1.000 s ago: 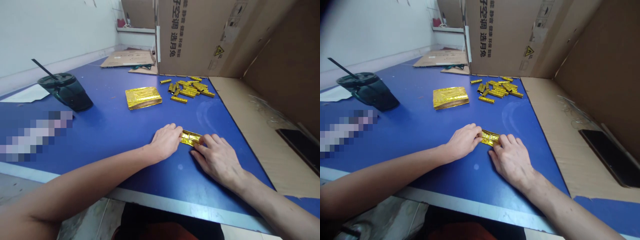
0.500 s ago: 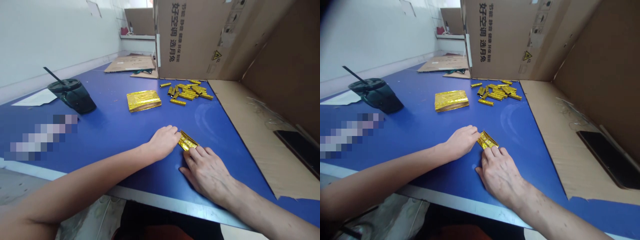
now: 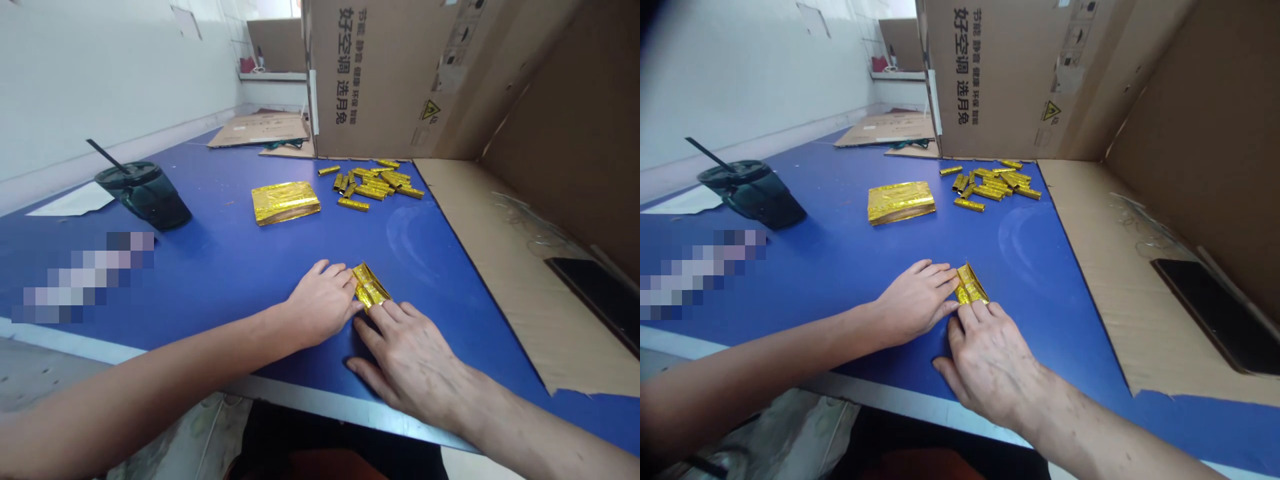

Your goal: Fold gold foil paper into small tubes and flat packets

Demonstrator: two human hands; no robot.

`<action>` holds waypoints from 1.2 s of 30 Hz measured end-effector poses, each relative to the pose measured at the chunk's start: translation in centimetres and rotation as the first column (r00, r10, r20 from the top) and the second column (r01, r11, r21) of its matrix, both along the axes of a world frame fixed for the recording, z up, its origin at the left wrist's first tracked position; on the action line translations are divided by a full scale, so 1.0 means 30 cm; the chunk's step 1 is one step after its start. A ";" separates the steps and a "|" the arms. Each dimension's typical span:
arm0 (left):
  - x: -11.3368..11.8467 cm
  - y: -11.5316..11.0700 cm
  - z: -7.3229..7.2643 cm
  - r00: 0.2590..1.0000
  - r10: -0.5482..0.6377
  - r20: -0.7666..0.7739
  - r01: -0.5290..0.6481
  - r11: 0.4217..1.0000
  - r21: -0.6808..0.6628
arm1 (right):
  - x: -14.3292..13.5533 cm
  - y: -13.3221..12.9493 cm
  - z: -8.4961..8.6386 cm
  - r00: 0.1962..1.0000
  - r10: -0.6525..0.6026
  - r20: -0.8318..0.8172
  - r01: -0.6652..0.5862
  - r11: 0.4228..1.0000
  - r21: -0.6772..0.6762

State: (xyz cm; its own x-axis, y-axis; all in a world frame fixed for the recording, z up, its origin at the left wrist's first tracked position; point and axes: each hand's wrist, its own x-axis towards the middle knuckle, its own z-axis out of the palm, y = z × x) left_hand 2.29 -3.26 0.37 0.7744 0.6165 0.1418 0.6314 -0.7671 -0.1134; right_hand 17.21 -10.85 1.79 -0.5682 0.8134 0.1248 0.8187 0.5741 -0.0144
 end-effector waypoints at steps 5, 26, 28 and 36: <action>0.016 -0.011 -0.010 0.999 0.050 0.019 -0.050 0.999 0.014 | 0.005 0.001 0.008 1.000 0.019 -0.006 -0.019 0.999 -0.036; 0.032 0.004 0.004 0.980 0.189 0.057 -0.179 0.974 -0.138 | -0.001 -0.017 0.026 0.994 0.109 -0.032 -0.111 0.992 -0.057; 0.016 0.008 0.005 0.979 0.197 0.049 -0.186 0.967 -0.174 | 0.001 -0.011 0.032 0.990 0.116 -0.073 -0.123 0.988 -0.097; -0.017 0.024 0.000 0.975 0.216 0.057 -0.186 0.927 -0.326 | 0.118 0.168 0.079 0.898 -0.162 -0.409 0.117 0.984 -0.132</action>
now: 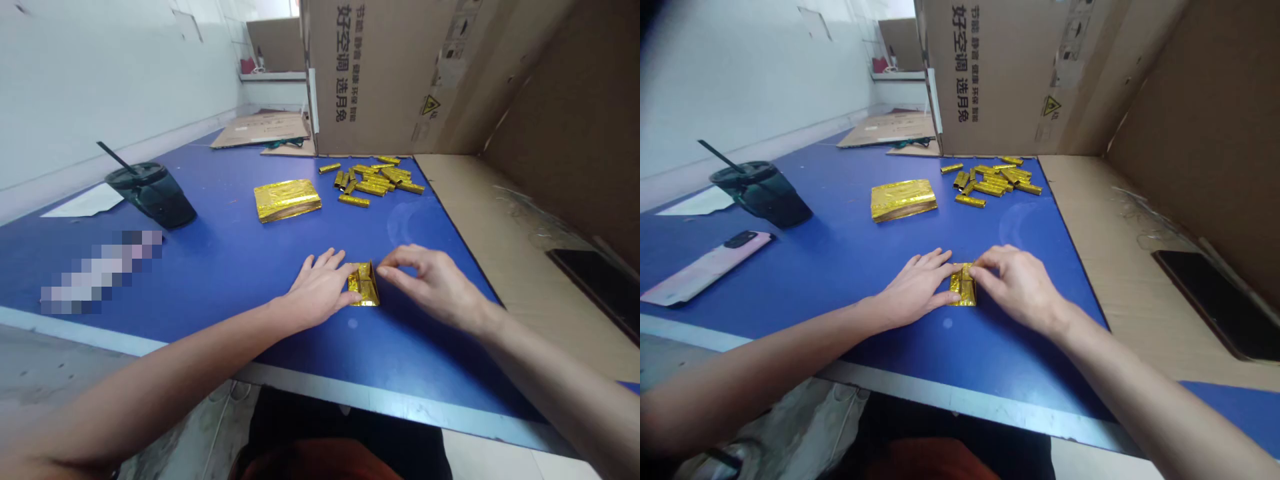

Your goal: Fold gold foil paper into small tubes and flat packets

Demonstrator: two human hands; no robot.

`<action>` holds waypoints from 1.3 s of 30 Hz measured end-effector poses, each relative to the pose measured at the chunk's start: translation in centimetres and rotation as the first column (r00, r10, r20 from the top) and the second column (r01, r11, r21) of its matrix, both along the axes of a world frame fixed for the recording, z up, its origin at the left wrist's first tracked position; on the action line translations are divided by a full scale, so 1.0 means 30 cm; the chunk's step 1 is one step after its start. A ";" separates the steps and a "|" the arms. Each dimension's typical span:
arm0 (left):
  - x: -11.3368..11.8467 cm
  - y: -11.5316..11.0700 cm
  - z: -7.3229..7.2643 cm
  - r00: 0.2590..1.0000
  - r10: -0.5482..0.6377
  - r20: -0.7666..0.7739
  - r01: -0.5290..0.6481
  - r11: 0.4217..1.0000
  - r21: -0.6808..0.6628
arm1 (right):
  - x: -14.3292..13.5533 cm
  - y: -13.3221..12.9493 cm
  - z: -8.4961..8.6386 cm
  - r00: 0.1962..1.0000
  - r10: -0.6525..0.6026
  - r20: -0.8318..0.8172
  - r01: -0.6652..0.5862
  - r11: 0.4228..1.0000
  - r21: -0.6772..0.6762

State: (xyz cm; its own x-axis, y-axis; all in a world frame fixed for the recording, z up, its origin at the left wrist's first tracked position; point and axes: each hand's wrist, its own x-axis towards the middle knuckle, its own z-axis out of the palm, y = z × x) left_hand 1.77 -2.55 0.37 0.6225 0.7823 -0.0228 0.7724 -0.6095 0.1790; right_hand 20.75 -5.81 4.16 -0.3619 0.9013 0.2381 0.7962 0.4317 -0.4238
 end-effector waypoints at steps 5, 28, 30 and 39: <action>-0.009 0.014 0.005 0.999 -0.029 0.028 0.031 0.996 -0.083 | 0.004 0.129 -0.005 0.975 -0.026 0.221 0.057 0.989 -0.136; -0.021 0.015 0.012 0.999 0.008 0.047 -0.006 0.999 -0.049 | -0.076 0.289 -0.070 0.907 0.068 0.415 0.109 0.915 -0.389; -0.039 0.036 0.021 1.000 0.010 0.020 -0.009 1.000 -0.028 | -0.066 0.282 -0.073 0.910 0.053 0.412 0.118 0.918 -0.379; -0.060 0.173 0.072 0.988 0.003 -0.152 0.002 0.999 0.034 | -0.021 0.197 -0.085 0.904 -0.033 0.426 0.188 0.926 -0.327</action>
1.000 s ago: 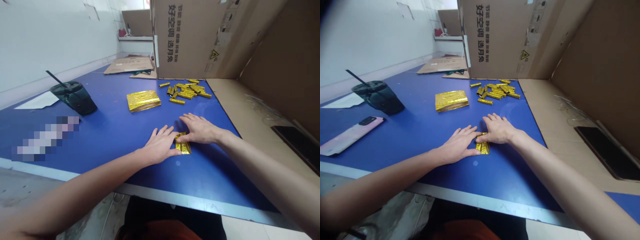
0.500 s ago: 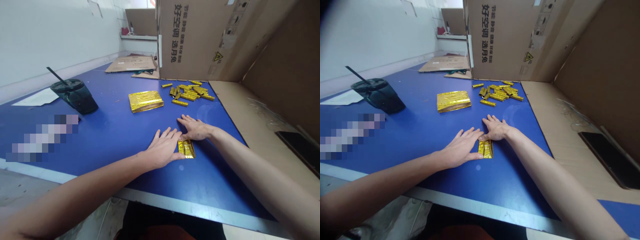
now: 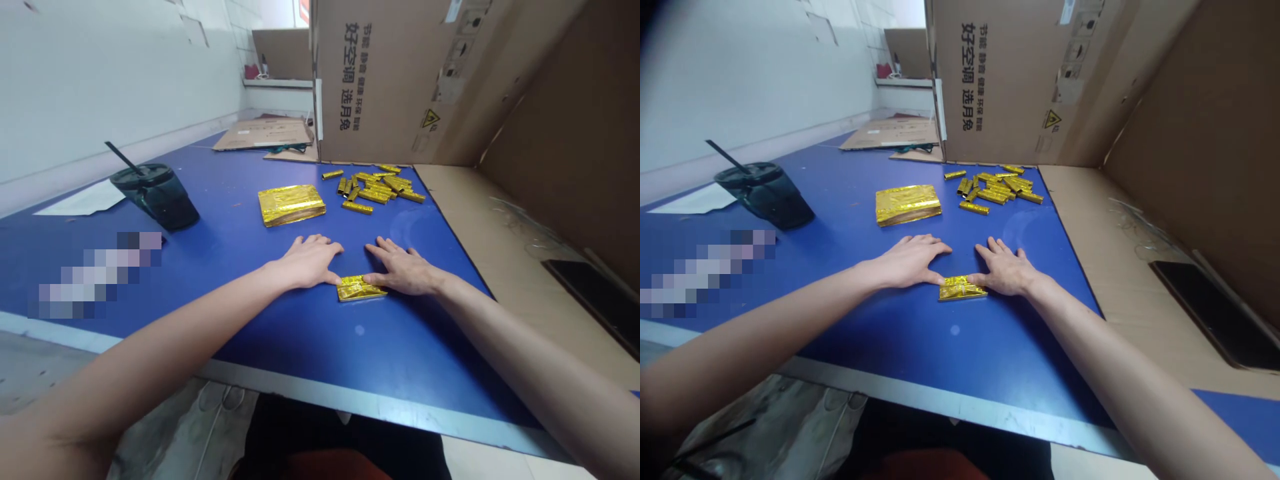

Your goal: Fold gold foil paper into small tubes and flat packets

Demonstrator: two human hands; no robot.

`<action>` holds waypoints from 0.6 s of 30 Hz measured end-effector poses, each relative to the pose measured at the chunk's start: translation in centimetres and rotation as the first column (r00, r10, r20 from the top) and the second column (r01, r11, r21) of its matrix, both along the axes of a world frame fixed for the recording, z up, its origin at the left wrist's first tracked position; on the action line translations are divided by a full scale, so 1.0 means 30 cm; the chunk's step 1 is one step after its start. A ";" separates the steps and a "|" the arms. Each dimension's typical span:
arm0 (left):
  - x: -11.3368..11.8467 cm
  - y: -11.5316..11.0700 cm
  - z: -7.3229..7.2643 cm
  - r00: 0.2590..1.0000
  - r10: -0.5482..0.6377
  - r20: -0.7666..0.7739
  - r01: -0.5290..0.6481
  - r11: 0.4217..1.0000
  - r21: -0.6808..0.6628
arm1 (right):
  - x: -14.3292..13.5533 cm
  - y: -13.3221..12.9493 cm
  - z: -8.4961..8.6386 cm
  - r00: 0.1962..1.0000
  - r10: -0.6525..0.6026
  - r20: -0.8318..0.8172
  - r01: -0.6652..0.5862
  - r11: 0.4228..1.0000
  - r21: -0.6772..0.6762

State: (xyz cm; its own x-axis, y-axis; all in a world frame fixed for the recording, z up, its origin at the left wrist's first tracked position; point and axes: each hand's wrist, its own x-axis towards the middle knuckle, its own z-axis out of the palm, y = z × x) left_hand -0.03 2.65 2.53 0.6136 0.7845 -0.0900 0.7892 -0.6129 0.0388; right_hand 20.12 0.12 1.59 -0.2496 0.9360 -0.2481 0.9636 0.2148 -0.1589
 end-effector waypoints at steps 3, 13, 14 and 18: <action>0.032 0.000 0.014 0.999 -0.028 -0.025 0.028 1.000 0.007 | 0.000 -0.017 -0.003 1.000 -0.006 -0.016 0.006 1.000 0.013; 0.094 -0.008 0.000 0.995 -0.030 0.100 0.051 0.977 -0.209 | 0.008 -0.029 -0.045 0.994 -0.007 -0.108 0.019 0.993 0.118; 0.092 -0.007 -0.003 0.991 -0.024 0.128 0.051 0.976 -0.214 | 0.008 -0.032 -0.051 0.992 -0.006 -0.128 0.024 0.989 0.143; 0.072 -0.008 -0.016 0.958 -0.009 0.288 0.075 0.973 -0.216 | 0.002 -0.043 -0.059 0.964 0.085 -0.253 -0.013 0.962 0.273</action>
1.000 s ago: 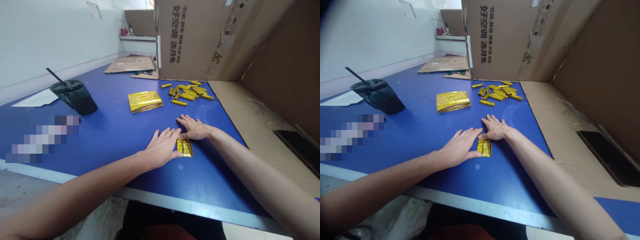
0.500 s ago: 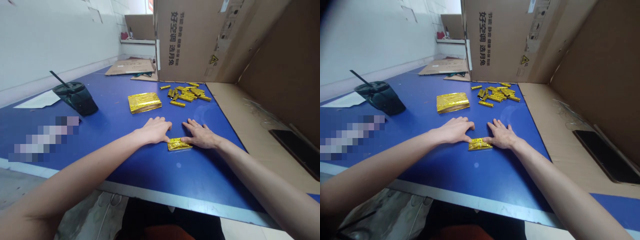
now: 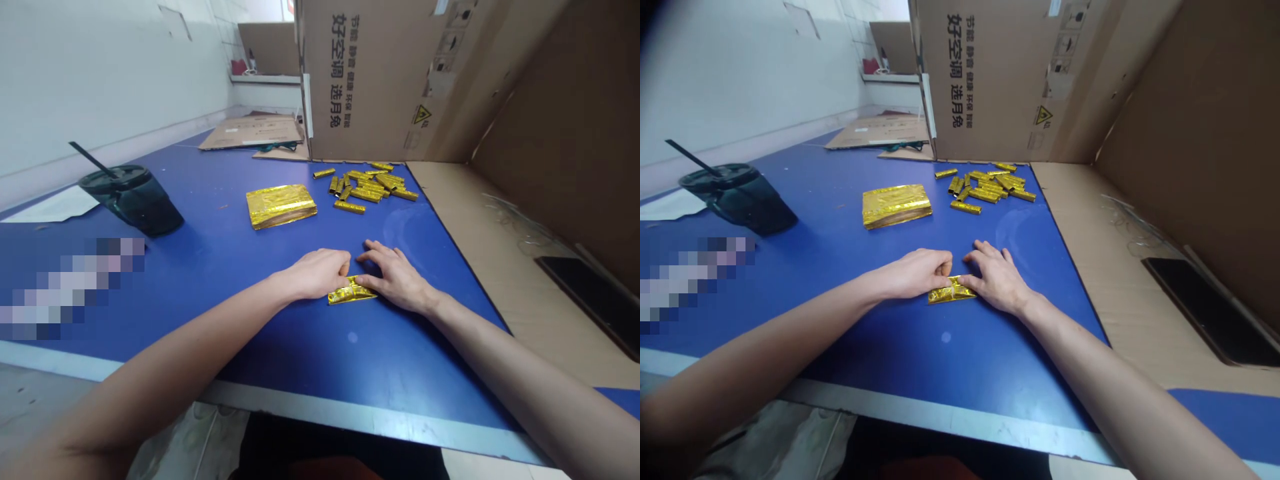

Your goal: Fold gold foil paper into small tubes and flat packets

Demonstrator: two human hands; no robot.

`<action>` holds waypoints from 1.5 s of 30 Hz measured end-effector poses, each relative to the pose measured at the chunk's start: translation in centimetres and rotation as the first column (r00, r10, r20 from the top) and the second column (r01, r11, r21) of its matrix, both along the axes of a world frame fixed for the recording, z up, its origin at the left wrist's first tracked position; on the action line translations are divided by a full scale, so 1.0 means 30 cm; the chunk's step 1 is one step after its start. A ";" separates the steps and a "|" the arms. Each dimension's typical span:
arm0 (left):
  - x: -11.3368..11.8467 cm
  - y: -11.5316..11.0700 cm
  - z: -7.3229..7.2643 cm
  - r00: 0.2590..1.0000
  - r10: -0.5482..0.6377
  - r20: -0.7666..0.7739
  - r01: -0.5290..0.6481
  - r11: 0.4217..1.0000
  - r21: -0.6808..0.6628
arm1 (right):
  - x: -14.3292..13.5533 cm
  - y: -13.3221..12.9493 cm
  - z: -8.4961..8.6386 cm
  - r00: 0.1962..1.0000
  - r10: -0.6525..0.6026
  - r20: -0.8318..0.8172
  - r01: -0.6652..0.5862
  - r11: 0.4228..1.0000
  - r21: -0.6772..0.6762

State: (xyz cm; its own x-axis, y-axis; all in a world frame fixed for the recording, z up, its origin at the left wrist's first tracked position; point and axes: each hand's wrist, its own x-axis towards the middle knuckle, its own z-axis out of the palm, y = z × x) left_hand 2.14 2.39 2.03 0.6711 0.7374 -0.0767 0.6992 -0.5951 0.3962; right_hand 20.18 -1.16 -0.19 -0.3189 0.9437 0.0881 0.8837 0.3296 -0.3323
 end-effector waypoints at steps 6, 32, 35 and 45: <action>-0.021 0.001 0.018 0.966 0.029 0.255 -0.022 0.999 -0.031 | -0.006 -0.006 0.029 0.910 -0.030 -0.413 0.010 0.999 -0.050; 0.000 -0.027 0.008 0.819 0.165 0.550 0.091 0.908 -0.409 | -0.010 -0.023 0.047 0.637 -0.255 -0.727 -0.233 0.836 -0.497; 0.006 -0.035 0.014 0.779 0.260 0.570 0.128 0.825 -0.550 | -0.008 -0.025 0.051 0.635 -0.250 -0.731 -0.245 0.832 -0.498; 0.011 -0.036 0.012 0.808 0.353 0.472 0.016 0.788 -0.616 | -0.013 -0.027 0.042 0.644 -0.237 -0.728 -0.253 0.831 -0.495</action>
State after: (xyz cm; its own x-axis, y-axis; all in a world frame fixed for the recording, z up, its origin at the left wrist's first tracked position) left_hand 2.48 1.31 2.39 0.5989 0.7790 -0.1854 0.3216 -0.0219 0.9466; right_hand 19.79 -1.96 1.05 -0.3806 0.9043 -0.1933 0.2453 -0.1028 -0.9640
